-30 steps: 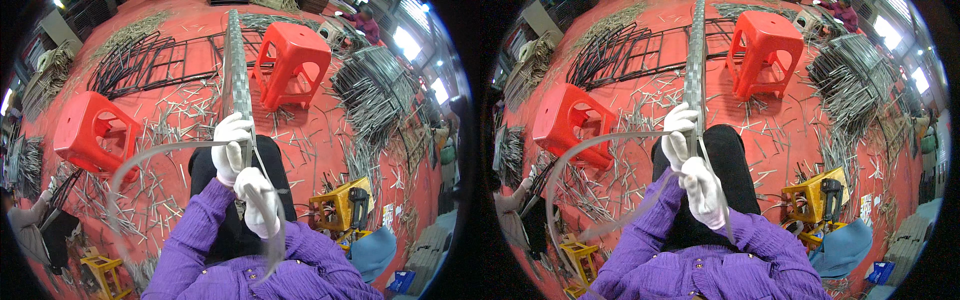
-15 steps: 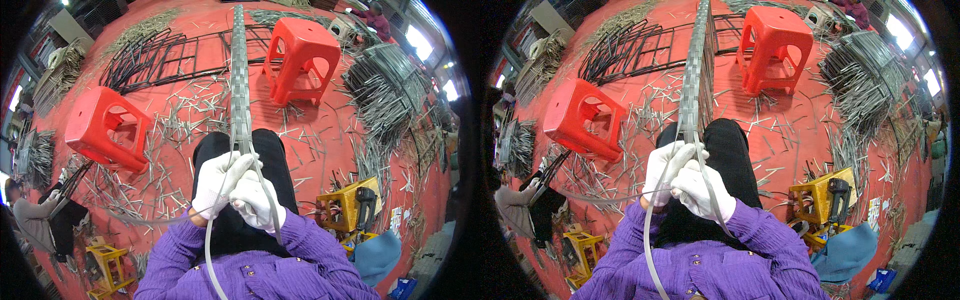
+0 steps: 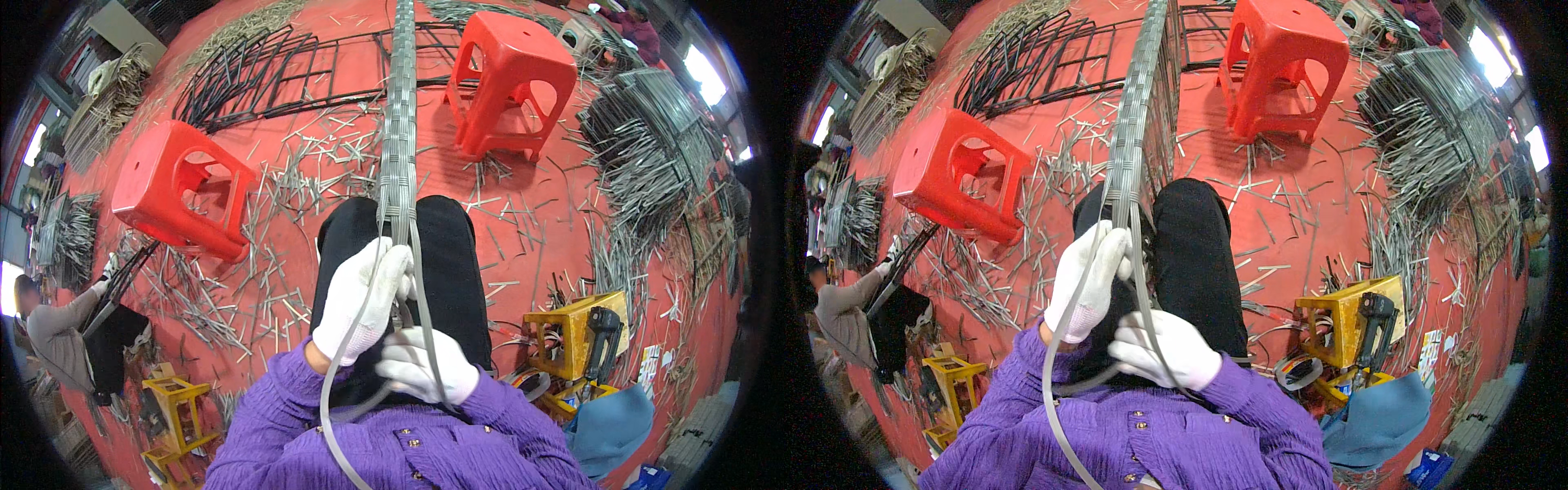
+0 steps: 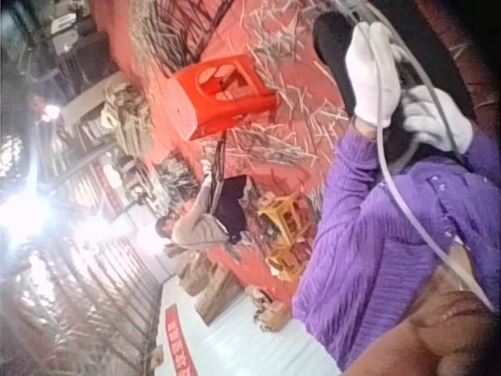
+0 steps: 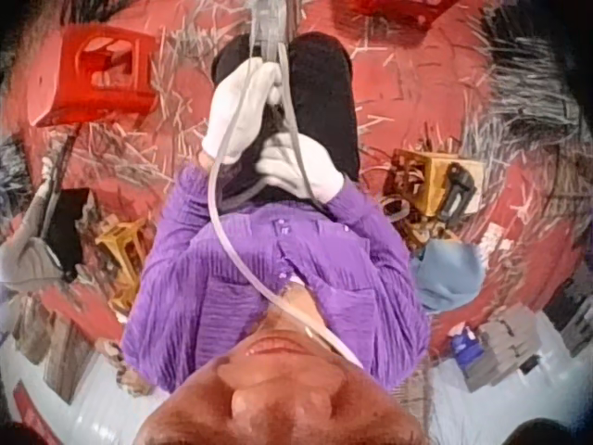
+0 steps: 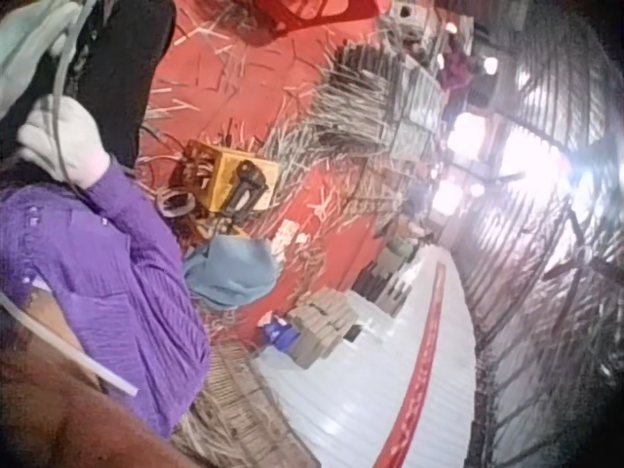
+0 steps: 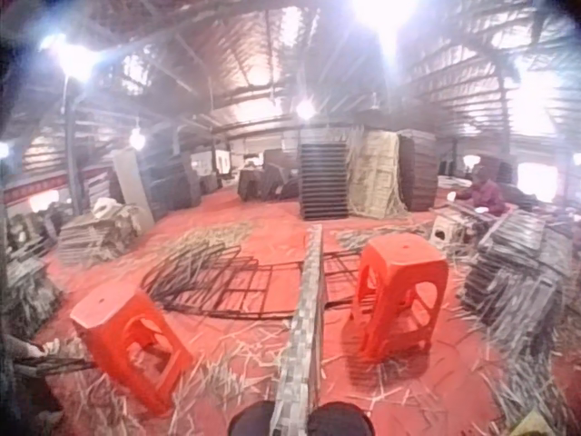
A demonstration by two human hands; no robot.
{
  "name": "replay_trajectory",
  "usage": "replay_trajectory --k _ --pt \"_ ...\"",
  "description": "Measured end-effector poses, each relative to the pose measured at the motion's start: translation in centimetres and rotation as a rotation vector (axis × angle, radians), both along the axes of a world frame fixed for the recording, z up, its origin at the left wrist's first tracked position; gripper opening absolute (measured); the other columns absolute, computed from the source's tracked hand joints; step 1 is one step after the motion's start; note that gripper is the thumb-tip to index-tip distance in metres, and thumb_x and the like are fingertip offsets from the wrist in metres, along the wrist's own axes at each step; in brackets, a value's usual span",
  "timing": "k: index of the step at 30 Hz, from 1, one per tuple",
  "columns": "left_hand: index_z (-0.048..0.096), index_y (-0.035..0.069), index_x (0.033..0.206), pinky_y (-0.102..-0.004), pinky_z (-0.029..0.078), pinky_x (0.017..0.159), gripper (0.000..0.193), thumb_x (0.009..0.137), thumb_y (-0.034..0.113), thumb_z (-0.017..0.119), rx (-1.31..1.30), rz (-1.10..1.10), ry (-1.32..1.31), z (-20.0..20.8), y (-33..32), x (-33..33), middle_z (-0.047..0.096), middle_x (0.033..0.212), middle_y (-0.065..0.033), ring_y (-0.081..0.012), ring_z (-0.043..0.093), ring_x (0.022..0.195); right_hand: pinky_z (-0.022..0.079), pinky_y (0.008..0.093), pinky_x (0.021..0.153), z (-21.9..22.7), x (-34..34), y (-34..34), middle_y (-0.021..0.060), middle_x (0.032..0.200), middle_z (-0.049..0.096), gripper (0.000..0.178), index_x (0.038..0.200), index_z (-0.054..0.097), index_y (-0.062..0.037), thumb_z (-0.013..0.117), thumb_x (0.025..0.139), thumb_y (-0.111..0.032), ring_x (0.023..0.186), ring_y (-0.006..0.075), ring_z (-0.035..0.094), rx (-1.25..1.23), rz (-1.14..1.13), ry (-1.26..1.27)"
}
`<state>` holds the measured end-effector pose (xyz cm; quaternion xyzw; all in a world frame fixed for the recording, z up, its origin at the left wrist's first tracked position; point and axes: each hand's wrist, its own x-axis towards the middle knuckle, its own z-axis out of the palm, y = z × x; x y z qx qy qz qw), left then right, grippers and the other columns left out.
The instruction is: The person sits on the floor and assembles a metal frame by inserting thin metal rods into a frame structure and securing them with a pneumatic nail gun. The person repeatedly aligns rods, fires the nail gun, and adjusts the frame.
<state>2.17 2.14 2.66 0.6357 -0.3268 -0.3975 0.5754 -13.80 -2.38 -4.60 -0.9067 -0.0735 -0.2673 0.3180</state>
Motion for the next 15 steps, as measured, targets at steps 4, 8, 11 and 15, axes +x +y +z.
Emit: replay_trajectory --k 4,8,11,15 --pt "0.055 0.005 0.089 -0.0224 0.041 0.056 0.025 0.105 0.024 0.049 -0.066 0.057 0.216 0.2 0.4 -0.7 0.046 0.065 0.0027 -0.0072 0.05 0.057 0.051 0.0404 0.087 -5.6 -9.9 -1.0 0.0114 0.098 0.065 0.022 0.099 0.066 -0.0062 0.062 0.078 -0.003 0.096 0.0287 0.064 0.037 -0.886 -0.017" --pt "0.055 0.006 0.089 -0.0234 0.042 0.055 0.025 0.104 0.025 0.051 -0.162 0.087 0.25 -1.1 0.2 -1.5 0.046 0.065 0.0025 -0.0069 0.05 0.057 0.043 0.0429 0.102 -12.0 -25.1 -4.3 0.0183 0.12 0.06 0.028 0.121 0.059 0.0009 0.054 0.095 -0.008 0.113 0.0355 0.056 0.122 -1.769 0.144" --pt "0.055 0.005 0.09 -0.0244 0.043 0.054 0.027 0.105 0.026 0.047 -0.177 0.101 0.051 -2.8 -0.5 -2.0 0.051 0.068 -0.0006 -0.009 0.053 0.057 0.041 0.047 0.105 -15.4 -34.8 -4.4 0.0237 0.13 0.054 0.048 0.135 0.048 0.0019 0.059 0.094 -0.019 0.12 0.0392 0.053 -0.248 -2.06 0.717" --pt "0.056 0.005 0.092 -0.024 0.044 0.051 0.031 0.107 0.03 0.043 -0.165 0.111 0.216 -5.1 -1.5 -2.1 0.057 0.071 -0.0041 -0.0105 0.056 0.055 0.044 0.0472 0.102 -18.6 -40.9 -5.5 0.0253 0.129 0.052 0.06 0.135 0.047 0.0032 0.068 0.087 -0.027 0.118 0.0414 0.052 0.01 -2.061 1.098"
